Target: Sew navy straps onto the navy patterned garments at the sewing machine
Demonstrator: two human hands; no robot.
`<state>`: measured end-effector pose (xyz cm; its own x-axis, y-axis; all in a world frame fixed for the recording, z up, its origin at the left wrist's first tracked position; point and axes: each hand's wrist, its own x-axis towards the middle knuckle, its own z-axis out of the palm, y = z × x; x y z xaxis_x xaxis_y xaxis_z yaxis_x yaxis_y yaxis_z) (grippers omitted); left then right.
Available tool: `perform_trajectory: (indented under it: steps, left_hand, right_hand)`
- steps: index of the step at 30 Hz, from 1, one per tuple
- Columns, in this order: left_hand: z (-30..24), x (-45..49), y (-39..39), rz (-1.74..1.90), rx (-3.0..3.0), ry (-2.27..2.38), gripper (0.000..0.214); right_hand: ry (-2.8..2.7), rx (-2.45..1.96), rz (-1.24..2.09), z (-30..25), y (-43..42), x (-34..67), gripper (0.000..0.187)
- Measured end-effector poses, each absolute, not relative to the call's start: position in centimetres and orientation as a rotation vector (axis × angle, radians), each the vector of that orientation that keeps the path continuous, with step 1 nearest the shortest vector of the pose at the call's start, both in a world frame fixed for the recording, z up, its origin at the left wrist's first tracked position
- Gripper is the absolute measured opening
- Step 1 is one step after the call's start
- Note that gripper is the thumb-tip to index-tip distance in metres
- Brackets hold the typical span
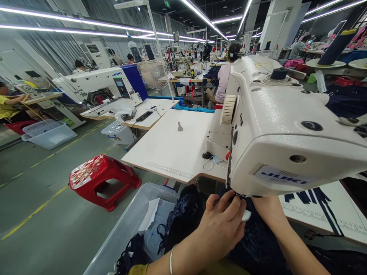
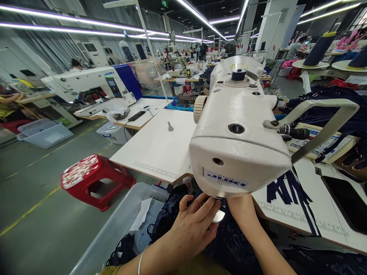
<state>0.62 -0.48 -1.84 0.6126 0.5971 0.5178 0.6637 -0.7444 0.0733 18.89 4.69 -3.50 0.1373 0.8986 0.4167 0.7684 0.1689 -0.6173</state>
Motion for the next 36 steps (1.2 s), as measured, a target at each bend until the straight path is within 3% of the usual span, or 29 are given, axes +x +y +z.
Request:
perform_trajectory:
  steps: [20, 27, 36]
  left_hand:
    - [-2.4, 0.8, -0.3, -0.797, -2.618, -1.056, 0.034]
    - [-2.7, 0.8, -0.5, -0.833, -2.528, -1.079, 0.035]
    - [-3.1, 0.6, -0.4, -0.836, -2.505, -1.054, 0.034]
  right_hand:
    - [-1.662, -1.547, 0.176, -5.0, 4.6, 19.1, 0.034]
    - [-1.632, -1.55, 0.236, -5.3, 4.4, 19.4, 0.027]
    - [-1.166, -1.66, 0.646, -5.2, 1.7, 18.9, 0.042]
